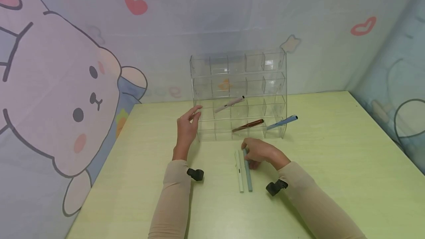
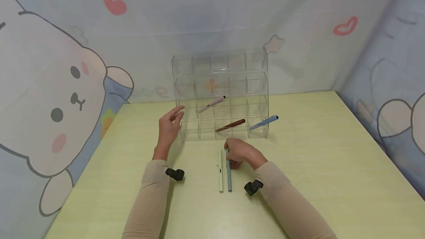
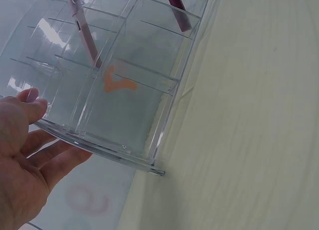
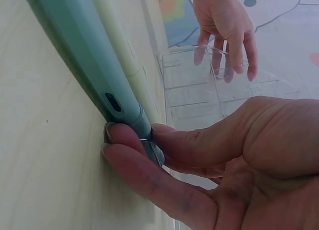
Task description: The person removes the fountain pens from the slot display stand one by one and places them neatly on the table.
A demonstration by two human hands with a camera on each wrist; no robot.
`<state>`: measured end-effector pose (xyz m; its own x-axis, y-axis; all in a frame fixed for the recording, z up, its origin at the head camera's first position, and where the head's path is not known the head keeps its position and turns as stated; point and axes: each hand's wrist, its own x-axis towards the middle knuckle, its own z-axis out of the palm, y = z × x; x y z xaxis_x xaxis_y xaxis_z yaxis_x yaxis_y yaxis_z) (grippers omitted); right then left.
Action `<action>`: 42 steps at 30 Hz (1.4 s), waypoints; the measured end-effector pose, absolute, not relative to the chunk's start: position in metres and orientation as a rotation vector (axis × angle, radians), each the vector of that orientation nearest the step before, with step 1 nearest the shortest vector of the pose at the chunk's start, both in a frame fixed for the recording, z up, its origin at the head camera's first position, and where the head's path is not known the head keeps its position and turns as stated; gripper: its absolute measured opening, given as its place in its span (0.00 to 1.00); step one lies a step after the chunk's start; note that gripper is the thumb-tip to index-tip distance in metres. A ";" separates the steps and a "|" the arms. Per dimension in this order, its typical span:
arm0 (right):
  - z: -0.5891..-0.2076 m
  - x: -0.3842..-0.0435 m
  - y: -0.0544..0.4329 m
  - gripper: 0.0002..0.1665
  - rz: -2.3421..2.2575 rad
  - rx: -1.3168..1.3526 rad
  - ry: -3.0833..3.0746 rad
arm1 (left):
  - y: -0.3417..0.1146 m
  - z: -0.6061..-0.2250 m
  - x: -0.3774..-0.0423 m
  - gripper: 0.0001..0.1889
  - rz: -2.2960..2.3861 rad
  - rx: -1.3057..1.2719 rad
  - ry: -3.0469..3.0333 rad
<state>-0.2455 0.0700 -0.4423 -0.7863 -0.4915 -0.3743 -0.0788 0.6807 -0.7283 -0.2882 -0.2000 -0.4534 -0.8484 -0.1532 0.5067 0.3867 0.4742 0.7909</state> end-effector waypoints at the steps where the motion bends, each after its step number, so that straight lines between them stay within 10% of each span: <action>1: -0.442 -0.246 0.070 0.24 -0.975 -0.442 2.338 | -0.200 -0.453 -0.288 0.13 -1.370 -0.194 -2.202; 42: -0.440 -0.248 0.074 0.28 -0.968 -0.449 2.332 | -0.199 -0.458 -0.292 0.14 -1.390 -0.204 -2.212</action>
<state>-0.2483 0.0742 -0.4405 -0.7815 -0.4987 -0.3748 -0.0868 0.6819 -0.7263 -0.2924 -0.1993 -0.4582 -0.8561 -0.1412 0.4971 0.3866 0.4634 0.7974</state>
